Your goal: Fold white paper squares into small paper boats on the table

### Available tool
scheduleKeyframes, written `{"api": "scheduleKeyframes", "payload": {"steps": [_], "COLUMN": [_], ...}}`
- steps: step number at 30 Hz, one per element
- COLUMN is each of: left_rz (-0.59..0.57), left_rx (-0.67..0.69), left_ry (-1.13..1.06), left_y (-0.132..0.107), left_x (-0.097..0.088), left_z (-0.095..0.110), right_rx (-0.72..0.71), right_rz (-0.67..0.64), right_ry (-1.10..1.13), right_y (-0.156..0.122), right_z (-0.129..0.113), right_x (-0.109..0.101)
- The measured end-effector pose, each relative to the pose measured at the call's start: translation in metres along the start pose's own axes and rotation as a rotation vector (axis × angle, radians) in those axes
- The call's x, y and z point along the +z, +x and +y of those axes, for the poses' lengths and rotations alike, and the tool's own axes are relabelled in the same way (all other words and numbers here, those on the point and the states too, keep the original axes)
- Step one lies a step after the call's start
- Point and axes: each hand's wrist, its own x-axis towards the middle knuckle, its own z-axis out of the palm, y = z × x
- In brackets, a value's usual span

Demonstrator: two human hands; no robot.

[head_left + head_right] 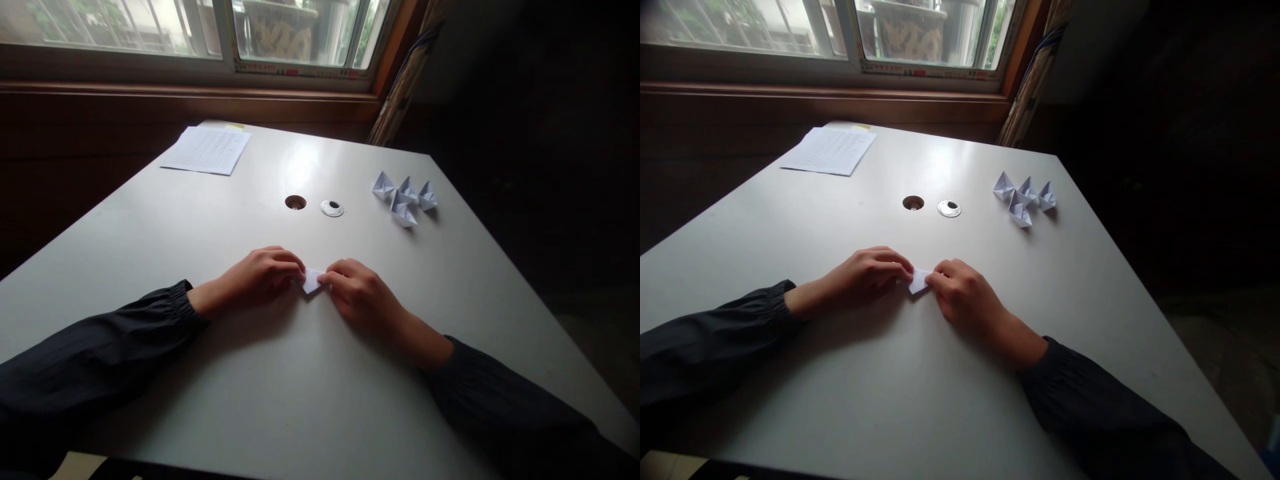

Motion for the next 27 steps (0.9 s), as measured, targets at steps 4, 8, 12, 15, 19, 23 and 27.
{"api": "scheduleKeyframes", "payload": {"steps": [4,8,12,15,19,23,27], "left_rz": [-0.008,0.011,-0.013,-0.023,-0.005,0.06,0.077], "left_rx": [-0.016,-0.031,-0.027,-0.08,-0.171,-0.178,-0.181], "left_ry": [0.07,0.087,0.075,0.094,0.056,-0.031,-0.187], "left_y": [0.0,0.002,0.005,0.005,0.004,0.003,0.003], "left_x": [-0.001,0.001,0.004,0.005,0.006,0.005,0.005], "left_z": [0.001,0.001,-0.001,0.001,0.006,0.01,0.008], "right_rx": [-0.014,0.006,0.028,0.039,0.025,-0.006,-0.045], "right_rz": [-0.025,-0.024,-0.04,-0.053,-0.047,-0.021,0.043], "right_ry": [-0.032,-0.05,-0.062,-0.062,-0.073,-0.047,-0.001], "right_y": [0.002,0.004,0.005,0.006,0.009,0.01,0.005], "right_z": [-0.002,-0.005,-0.007,-0.008,-0.01,-0.011,-0.008], "right_x": [-0.002,-0.003,-0.003,-0.003,-0.003,0.0,0.005]}}
